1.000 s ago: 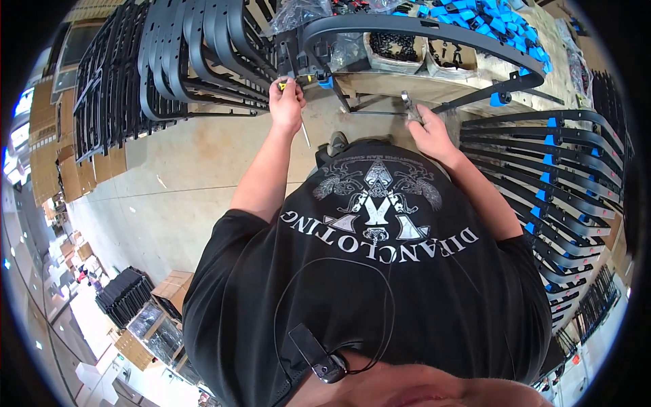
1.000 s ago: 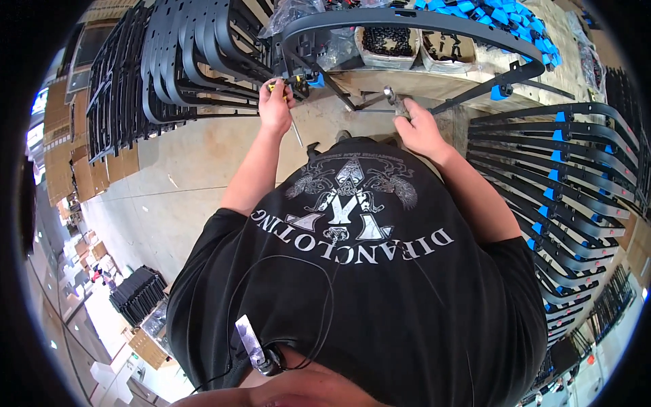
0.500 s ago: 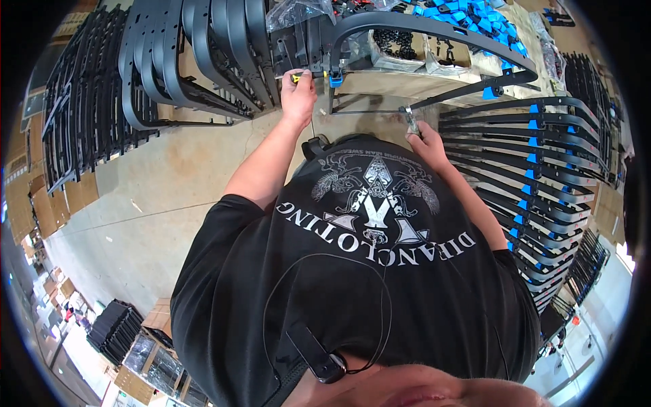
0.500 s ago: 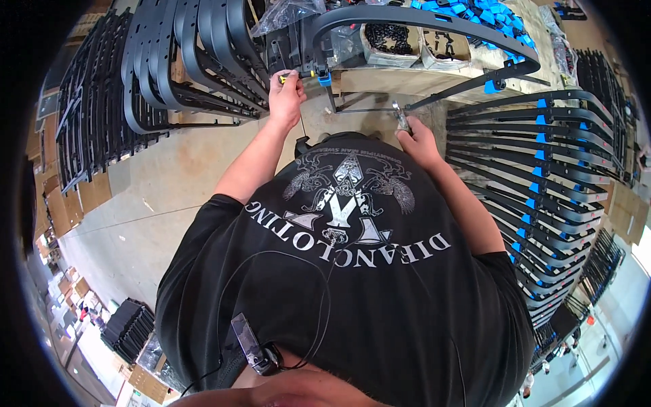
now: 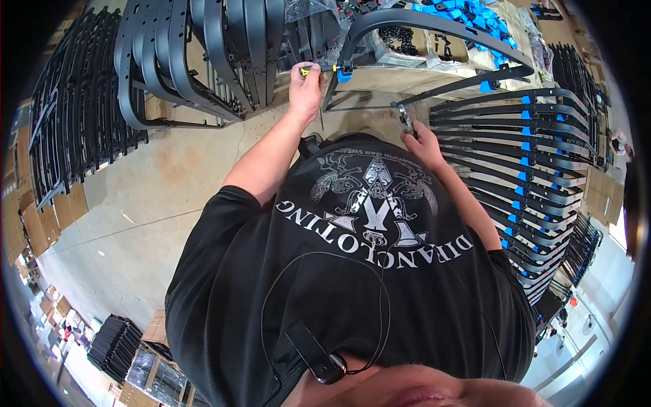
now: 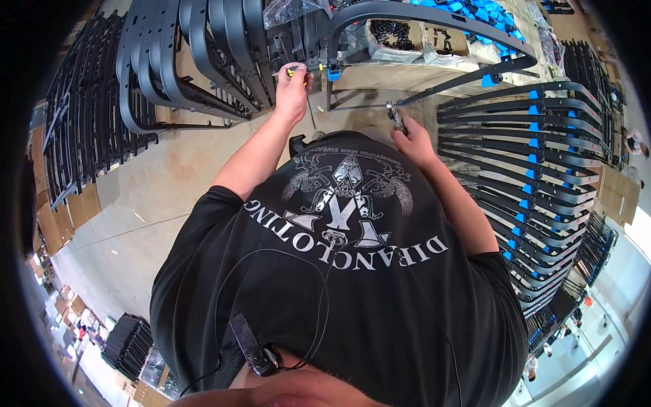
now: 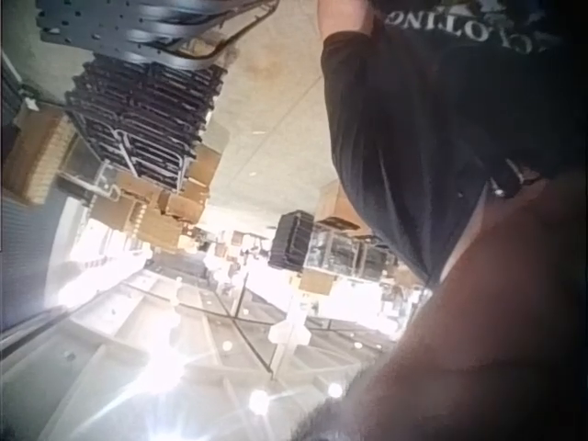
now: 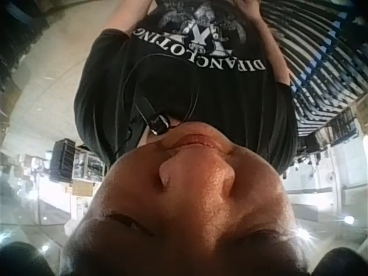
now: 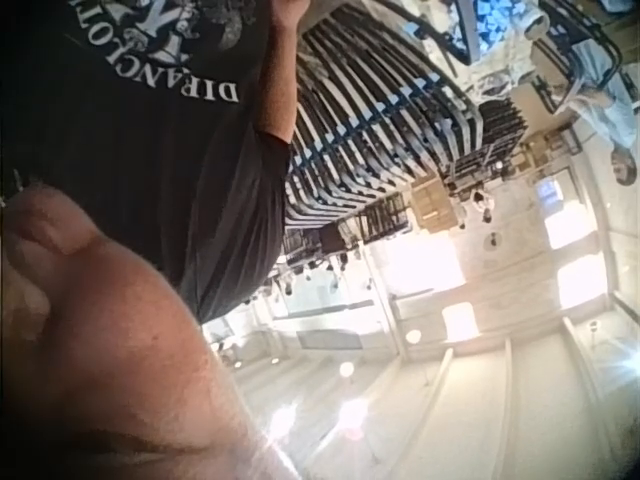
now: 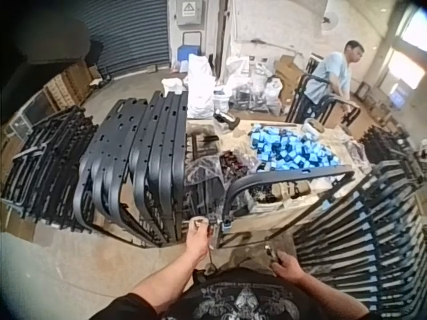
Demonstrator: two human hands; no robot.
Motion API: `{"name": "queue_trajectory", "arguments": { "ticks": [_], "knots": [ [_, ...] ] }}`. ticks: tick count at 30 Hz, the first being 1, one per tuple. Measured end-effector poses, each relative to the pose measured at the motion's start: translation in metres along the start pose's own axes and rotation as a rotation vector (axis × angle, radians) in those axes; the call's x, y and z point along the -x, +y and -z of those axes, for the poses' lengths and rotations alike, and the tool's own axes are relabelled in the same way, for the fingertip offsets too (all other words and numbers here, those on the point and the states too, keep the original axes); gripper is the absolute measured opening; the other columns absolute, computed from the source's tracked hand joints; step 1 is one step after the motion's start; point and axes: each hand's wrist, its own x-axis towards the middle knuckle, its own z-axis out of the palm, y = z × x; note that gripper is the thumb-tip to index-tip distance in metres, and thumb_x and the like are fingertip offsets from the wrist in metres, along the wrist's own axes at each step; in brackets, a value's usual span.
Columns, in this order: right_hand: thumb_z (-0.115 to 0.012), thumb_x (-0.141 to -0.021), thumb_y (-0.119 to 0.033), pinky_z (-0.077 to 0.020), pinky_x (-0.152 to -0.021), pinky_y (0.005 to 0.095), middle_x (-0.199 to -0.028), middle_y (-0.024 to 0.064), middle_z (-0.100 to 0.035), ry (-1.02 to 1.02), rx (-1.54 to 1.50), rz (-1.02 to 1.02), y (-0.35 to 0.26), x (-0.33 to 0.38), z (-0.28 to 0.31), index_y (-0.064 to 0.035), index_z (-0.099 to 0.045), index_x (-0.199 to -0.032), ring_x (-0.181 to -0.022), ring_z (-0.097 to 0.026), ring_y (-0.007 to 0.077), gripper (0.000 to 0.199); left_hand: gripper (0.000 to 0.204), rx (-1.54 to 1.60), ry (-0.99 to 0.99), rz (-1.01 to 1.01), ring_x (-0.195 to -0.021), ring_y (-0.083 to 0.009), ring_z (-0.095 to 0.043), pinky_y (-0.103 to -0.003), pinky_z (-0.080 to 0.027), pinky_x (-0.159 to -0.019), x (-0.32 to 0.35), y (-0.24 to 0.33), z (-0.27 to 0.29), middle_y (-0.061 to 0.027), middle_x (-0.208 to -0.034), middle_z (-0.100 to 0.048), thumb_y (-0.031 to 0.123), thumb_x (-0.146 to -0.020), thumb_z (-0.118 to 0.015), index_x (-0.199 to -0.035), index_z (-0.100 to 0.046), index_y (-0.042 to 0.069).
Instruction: Assembling metal rack components by attaching plastic end caps and securing them with a tool.
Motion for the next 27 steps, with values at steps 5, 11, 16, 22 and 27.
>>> {"name": "queue_trajectory", "arguments": {
  "ticks": [5, 11, 16, 22, 27],
  "knots": [
    [-0.061, -0.089, -0.022, -0.0474, -0.063, 0.0373, -0.072, 0.0118, -0.06, 0.004, 0.105, -0.096, 0.006, -0.006, -0.013, -0.0005, -0.056, -0.09, -0.068, -0.06, 0.0212, 0.022, 0.019, -0.183, -0.137, -0.085, -0.081, -0.0068, -0.053, -0.021, -0.042, -0.07, 0.003, 0.003, 0.02, 0.0006, -0.094, -0.061, 0.02, -0.102, -0.059, -0.115, -0.054, 0.008],
    [-0.054, -0.092, -0.024, -0.048, -0.074, 0.0427, -0.082, 0.0207, -0.064, -0.076, -0.128, -0.144, -0.023, -0.045, -0.044, 0.0017, -0.059, -0.098, -0.077, -0.061, 0.0334, 0.027, 0.021, -0.41, -0.001, -0.15, -0.072, -0.0073, -0.054, -0.024, -0.043, -0.065, 0.011, 0.011, -0.001, -0.0013, -0.082, -0.061, 0.02, -0.101, -0.06, -0.116, -0.054, 0.006],
    [-0.055, -0.093, -0.025, -0.0493, -0.088, 0.0459, -0.106, 0.0284, -0.067, -0.058, -0.132, -0.148, -0.017, -0.122, -0.082, 0.0053, -0.059, -0.107, -0.099, -0.066, 0.0417, 0.034, 0.021, -0.625, 0.237, -0.216, -0.063, -0.0119, -0.056, -0.03, -0.046, -0.061, 0.018, 0.015, -0.038, -0.0049, -0.072, -0.061, 0.019, -0.101, -0.057, -0.114, -0.055, 0.004],
    [-0.055, -0.093, -0.024, -0.0485, -0.099, 0.0498, -0.116, 0.033, -0.063, -0.061, 0.376, -0.023, -0.073, -0.134, -0.084, 0.0069, -0.055, -0.114, -0.113, -0.062, 0.0456, 0.037, 0.025, -0.485, 0.138, 0.195, -0.065, -0.0115, -0.055, -0.031, -0.046, -0.06, 0.01, 0.029, -0.039, -0.0043, -0.075, -0.061, 0.022, -0.097, -0.067, -0.112, -0.056, 0.005],
    [-0.055, -0.092, -0.021, -0.0509, -0.097, 0.0463, -0.119, 0.0327, -0.063, -0.341, -0.1, -0.294, -0.126, -0.127, -0.048, 0.0065, -0.058, -0.112, -0.111, -0.063, 0.0447, 0.034, 0.026, -0.679, 0.199, -0.229, -0.071, -0.0125, -0.055, -0.03, -0.047, -0.064, 0.006, 0.007, -0.025, -0.0046, -0.08, -0.062, 0.025, -0.092, -0.074, -0.102, -0.059, 0.006]
  ]
}}
